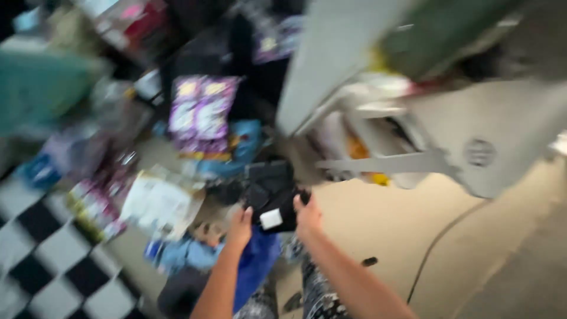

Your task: Pick up miscellaneous items from the floor and organize them on a storage shelf.

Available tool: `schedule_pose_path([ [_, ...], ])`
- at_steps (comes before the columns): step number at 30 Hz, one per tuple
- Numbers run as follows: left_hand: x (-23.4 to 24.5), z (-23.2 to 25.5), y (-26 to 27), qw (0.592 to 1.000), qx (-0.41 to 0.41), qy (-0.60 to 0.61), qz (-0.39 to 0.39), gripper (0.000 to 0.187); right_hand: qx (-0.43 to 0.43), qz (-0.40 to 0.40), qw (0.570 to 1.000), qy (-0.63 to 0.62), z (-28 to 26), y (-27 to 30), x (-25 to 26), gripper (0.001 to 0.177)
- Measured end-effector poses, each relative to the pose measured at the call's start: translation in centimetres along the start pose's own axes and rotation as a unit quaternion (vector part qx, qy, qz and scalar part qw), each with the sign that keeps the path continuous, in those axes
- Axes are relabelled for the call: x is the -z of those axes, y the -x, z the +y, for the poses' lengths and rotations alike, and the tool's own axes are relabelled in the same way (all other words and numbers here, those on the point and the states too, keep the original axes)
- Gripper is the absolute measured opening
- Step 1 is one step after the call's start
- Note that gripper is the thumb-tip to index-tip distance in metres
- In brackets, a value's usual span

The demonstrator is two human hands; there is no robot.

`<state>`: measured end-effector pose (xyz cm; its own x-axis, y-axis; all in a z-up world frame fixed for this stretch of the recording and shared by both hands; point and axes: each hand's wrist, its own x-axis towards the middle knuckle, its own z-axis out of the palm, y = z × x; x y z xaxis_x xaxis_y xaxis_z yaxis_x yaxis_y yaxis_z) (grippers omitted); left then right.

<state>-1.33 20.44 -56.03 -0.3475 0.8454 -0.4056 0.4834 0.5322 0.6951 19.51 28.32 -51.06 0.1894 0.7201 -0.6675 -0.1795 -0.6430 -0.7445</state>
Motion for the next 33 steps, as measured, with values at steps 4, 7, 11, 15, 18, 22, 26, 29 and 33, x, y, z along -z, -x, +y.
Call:
schedule_pose_path([
  [4,1.9,9.4,-2.1,0.994,-0.013,-0.085,-0.069,0.05,-0.014,0.049,0.964,-0.262,-0.4,-0.2,2.0,0.042],
  [7,1.6,15.0,-5.2,0.988,-0.03,-0.117,-0.092,0.05,-0.053,0.075,0.928,-0.362,-4.8,0.7,2.2,0.034],
  [11,0.5,21.8,-8.4,0.969,-0.111,-0.194,-0.108,0.048,-0.101,0.139,0.904,-0.392,-6.4,-0.2,2.6,0.032],
  [15,-1.8,23.3,-10.6,0.949,-0.146,-0.248,-0.129,0.045,-0.047,0.163,0.896,-0.41,-6.0,-2.5,2.8,0.035],
  [18,-2.1,24.1,-11.0,0.953,-0.099,-0.263,-0.111,0.041,-0.133,0.184,0.922,-0.313,-6.6,-3.7,3.0,0.04],
  [22,-1.6,25.4,-11.6,0.963,-0.108,-0.236,-0.078,0.038,-0.037,0.104,0.897,-0.428,-6.3,-4.9,2.6,0.04],
  [26,1.0,28.5,-11.8,0.93,-0.146,-0.324,-0.089,0.035,-0.007,0.05,0.823,-0.566,-3.9,-4.7,-0.2,0.038],
  [29,1.4,28.7,-12.6,0.935,-0.145,-0.309,-0.093,0.035,-0.002,0.088,0.823,-0.561,-3.2,-5.0,-1.5,0.039],
  [33,1.1,26.3,-12.6,0.937,-0.119,-0.311,-0.109,0.042,-0.071,0.132,0.839,-0.523,-6.1,-5.4,0.4,0.036],
])
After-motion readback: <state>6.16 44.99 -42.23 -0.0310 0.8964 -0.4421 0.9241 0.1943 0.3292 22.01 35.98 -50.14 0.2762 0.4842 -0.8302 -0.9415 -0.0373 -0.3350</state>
